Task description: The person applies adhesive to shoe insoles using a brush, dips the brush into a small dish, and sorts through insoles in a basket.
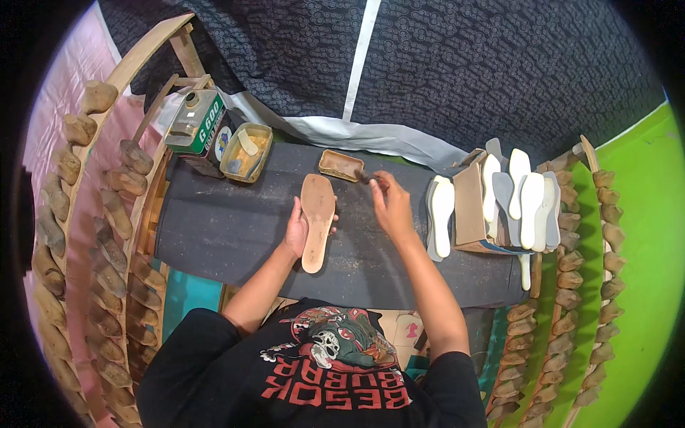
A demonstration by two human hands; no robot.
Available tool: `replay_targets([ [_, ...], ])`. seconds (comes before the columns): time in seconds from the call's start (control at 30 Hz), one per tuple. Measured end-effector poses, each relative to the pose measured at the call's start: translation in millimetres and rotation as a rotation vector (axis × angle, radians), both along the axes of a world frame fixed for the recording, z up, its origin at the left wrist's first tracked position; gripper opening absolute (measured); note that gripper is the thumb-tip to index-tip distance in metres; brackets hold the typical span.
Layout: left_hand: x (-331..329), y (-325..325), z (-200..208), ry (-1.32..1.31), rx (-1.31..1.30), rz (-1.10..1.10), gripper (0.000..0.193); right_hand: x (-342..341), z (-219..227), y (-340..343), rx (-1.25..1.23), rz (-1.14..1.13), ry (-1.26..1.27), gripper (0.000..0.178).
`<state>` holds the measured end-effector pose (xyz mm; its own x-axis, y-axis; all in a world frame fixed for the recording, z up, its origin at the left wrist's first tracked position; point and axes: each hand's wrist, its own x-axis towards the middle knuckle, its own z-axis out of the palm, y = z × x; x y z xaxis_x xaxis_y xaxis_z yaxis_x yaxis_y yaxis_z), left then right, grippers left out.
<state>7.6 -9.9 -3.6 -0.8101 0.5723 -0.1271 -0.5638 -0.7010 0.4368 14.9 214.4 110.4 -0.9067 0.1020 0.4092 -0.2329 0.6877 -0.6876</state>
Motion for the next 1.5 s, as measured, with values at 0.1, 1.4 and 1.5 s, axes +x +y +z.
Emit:
replay_targets([
  [0.1,2.7,-3.7,2.2,0.027,-0.032,-0.008,0.088,-21.4,-16.2,10.5,-0.055,-0.027,-0.087,0.026],
  [1.4,-48.4,-3.5,37.1,0.036,0.085,0.062,0.076,21.7,77.5,-56.1,0.285,0.598,-0.003,0.023],
  [1.5,-48.2,1.9,46.5,0.026,0.140,0.048,0.078,32.5,94.9,-61.0,0.337,0.713,-0.018,0.024],
])
